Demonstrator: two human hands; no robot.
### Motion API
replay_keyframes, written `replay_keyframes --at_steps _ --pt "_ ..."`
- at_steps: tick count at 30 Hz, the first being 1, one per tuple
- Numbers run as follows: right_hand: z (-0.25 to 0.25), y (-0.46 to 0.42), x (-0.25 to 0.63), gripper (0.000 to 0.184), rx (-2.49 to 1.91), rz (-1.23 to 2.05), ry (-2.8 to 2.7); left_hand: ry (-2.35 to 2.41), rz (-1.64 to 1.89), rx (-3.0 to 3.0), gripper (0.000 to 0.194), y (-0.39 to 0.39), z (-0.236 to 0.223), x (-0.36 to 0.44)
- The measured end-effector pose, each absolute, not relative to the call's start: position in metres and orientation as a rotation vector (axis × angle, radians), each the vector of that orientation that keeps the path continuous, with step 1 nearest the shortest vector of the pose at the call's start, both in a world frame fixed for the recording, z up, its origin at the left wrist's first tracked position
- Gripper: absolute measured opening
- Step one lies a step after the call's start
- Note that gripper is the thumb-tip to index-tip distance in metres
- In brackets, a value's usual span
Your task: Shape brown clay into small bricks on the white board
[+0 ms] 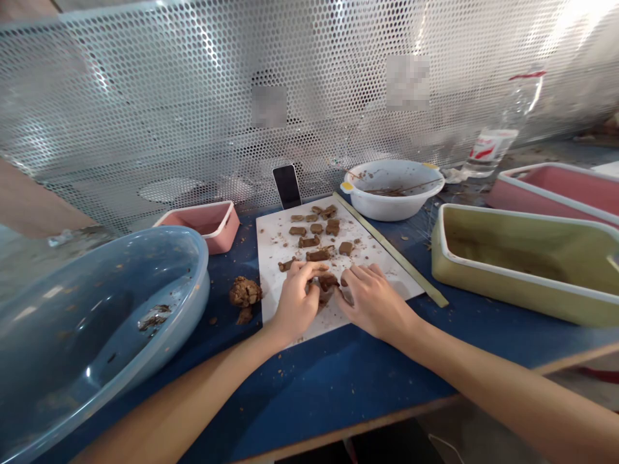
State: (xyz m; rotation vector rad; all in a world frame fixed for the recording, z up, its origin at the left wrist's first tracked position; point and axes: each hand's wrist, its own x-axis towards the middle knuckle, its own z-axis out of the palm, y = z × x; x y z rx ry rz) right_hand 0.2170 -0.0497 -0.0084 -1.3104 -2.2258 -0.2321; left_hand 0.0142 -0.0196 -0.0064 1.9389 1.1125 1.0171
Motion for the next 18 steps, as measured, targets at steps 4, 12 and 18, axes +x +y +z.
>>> replay_keyframes --at_steps 4,12,18 --pt "-0.0073 -0.0499 0.2179 0.018 -1.301 -0.212 -2.229 1.077 1.048 1.944 0.05 -0.0205 -0.0077 0.0146" --pt "-0.008 -0.0511 0.2172 0.013 -1.286 -0.213 -2.228 1.066 1.063 1.952 0.048 -0.0205 -0.0085 0.0151" --pt "-0.005 -0.0519 0.2167 0.014 -1.288 -0.213 -2.231 1.074 1.062 1.944 0.047 -0.0217 -0.0057 0.0153"
